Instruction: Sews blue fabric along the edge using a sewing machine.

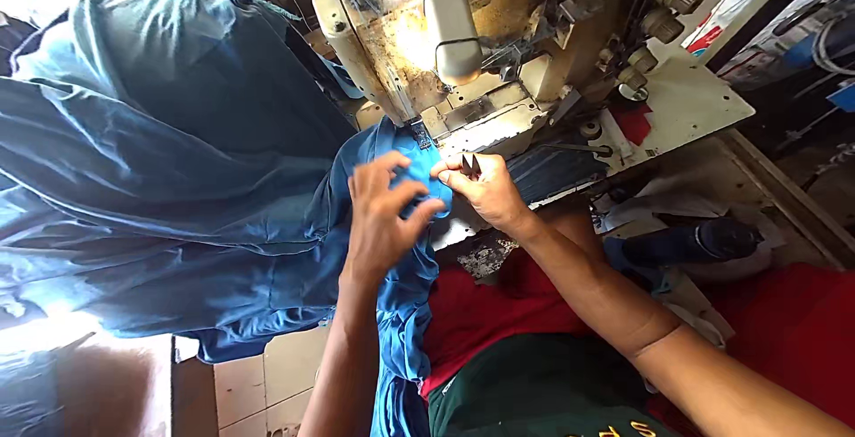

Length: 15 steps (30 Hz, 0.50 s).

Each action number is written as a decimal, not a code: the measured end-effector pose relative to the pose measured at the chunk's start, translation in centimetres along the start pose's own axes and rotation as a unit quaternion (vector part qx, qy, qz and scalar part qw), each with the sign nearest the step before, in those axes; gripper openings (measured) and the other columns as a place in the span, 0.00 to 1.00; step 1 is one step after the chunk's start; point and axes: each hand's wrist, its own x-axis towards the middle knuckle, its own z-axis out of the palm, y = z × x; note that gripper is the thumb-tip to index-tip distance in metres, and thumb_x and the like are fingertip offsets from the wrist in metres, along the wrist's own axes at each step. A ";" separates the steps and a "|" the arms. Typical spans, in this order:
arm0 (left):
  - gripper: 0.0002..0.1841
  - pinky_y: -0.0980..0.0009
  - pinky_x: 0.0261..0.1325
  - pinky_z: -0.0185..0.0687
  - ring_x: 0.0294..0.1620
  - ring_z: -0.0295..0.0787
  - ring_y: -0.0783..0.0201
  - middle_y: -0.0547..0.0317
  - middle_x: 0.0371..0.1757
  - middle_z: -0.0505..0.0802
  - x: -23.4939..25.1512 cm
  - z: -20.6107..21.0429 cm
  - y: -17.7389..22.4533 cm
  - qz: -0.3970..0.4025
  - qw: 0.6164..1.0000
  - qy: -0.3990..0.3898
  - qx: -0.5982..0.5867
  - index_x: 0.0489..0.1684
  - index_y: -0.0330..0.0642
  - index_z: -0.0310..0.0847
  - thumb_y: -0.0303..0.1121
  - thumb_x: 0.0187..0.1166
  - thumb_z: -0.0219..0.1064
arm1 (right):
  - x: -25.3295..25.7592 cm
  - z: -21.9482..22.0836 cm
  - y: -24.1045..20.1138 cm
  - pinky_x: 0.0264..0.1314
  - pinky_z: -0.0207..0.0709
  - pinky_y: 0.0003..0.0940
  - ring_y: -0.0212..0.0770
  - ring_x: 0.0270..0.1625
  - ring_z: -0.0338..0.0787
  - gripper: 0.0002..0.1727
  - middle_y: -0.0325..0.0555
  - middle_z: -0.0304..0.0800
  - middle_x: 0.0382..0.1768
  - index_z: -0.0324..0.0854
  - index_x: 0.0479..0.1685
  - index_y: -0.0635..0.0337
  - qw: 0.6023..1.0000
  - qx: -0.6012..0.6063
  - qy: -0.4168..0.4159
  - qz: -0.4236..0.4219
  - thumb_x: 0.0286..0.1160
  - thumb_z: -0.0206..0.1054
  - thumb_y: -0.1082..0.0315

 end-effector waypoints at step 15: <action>0.08 0.68 0.60 0.87 0.59 0.87 0.64 0.56 0.55 0.88 -5.4 -3.1 5.9 0.087 0.976 -0.011 -0.200 0.38 0.41 0.79 0.34 0.85 0.67 | -2.2 -2.1 -1.7 0.49 0.88 0.33 0.36 0.52 0.90 0.10 0.51 0.82 0.70 0.94 0.50 0.53 0.927 -0.237 -0.201 -0.212 0.75 0.71 0.72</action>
